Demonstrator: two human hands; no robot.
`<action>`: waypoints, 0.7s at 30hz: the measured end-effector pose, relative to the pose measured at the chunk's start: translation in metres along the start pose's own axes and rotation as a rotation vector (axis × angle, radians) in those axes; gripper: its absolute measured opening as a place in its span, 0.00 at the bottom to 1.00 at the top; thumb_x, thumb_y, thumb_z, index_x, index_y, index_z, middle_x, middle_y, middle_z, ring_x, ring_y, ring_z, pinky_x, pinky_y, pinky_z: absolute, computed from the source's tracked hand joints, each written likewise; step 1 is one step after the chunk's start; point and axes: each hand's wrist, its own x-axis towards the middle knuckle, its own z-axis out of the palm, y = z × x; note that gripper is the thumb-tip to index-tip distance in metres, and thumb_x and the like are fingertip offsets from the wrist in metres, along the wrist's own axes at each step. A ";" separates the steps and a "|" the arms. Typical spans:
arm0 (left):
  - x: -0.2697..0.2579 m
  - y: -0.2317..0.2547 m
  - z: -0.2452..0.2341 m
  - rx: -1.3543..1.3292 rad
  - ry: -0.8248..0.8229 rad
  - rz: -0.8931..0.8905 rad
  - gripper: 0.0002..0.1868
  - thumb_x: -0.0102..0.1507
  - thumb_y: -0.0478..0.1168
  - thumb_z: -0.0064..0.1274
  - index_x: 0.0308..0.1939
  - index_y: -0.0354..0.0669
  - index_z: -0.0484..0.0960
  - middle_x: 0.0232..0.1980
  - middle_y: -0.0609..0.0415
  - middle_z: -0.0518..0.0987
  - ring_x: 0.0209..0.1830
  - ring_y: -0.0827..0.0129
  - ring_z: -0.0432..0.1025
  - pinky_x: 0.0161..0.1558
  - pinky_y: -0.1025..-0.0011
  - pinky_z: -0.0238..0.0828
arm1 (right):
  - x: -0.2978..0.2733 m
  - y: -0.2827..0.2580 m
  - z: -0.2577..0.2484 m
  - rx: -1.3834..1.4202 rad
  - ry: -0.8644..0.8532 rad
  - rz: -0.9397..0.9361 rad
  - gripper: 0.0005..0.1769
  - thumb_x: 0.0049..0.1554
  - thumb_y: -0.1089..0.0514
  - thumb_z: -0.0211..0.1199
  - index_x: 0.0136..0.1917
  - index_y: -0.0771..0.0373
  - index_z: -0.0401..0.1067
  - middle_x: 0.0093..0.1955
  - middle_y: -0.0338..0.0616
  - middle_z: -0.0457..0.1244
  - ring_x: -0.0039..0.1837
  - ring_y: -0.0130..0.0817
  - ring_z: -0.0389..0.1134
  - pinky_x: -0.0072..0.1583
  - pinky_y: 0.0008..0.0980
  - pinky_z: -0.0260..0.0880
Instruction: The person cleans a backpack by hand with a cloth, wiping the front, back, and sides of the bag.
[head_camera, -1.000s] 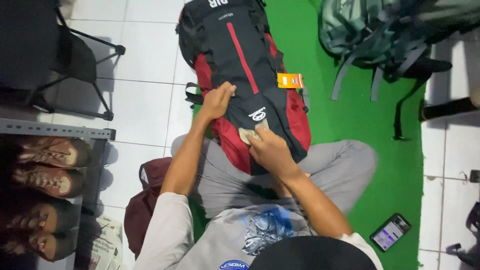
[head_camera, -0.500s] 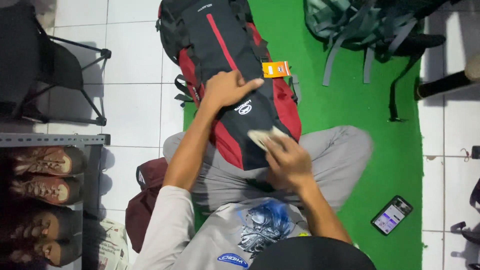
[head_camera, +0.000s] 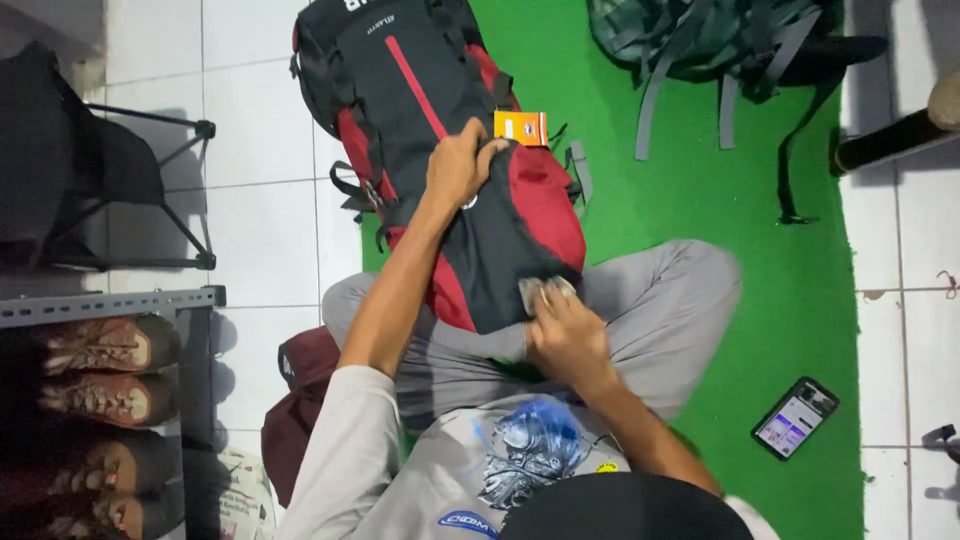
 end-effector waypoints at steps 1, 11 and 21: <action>0.005 -0.001 -0.002 -0.003 0.060 0.026 0.18 0.68 0.59 0.53 0.42 0.50 0.72 0.31 0.40 0.82 0.36 0.40 0.80 0.40 0.47 0.75 | -0.022 -0.001 0.005 0.018 -0.106 0.084 0.18 0.55 0.47 0.58 0.55 0.53 0.76 0.50 0.44 0.65 0.46 0.42 0.67 0.43 0.36 0.68; 0.051 -0.016 -0.058 -0.338 0.464 0.041 0.17 0.64 0.44 0.62 0.30 0.37 0.74 0.23 0.54 0.75 0.21 0.68 0.64 0.28 0.69 0.66 | -0.036 0.000 0.076 1.568 0.114 1.328 0.26 0.62 0.57 0.49 0.70 0.68 0.69 0.64 0.48 0.67 0.61 0.35 0.65 0.64 0.26 0.61; -0.001 -0.058 -0.055 -0.281 0.447 -0.142 0.15 0.66 0.46 0.62 0.35 0.41 0.76 0.29 0.42 0.82 0.31 0.42 0.78 0.35 0.55 0.69 | 0.006 0.029 0.105 0.733 0.615 0.828 0.35 0.56 0.55 0.73 0.70 0.73 0.63 0.72 0.74 0.53 0.74 0.69 0.54 0.75 0.57 0.46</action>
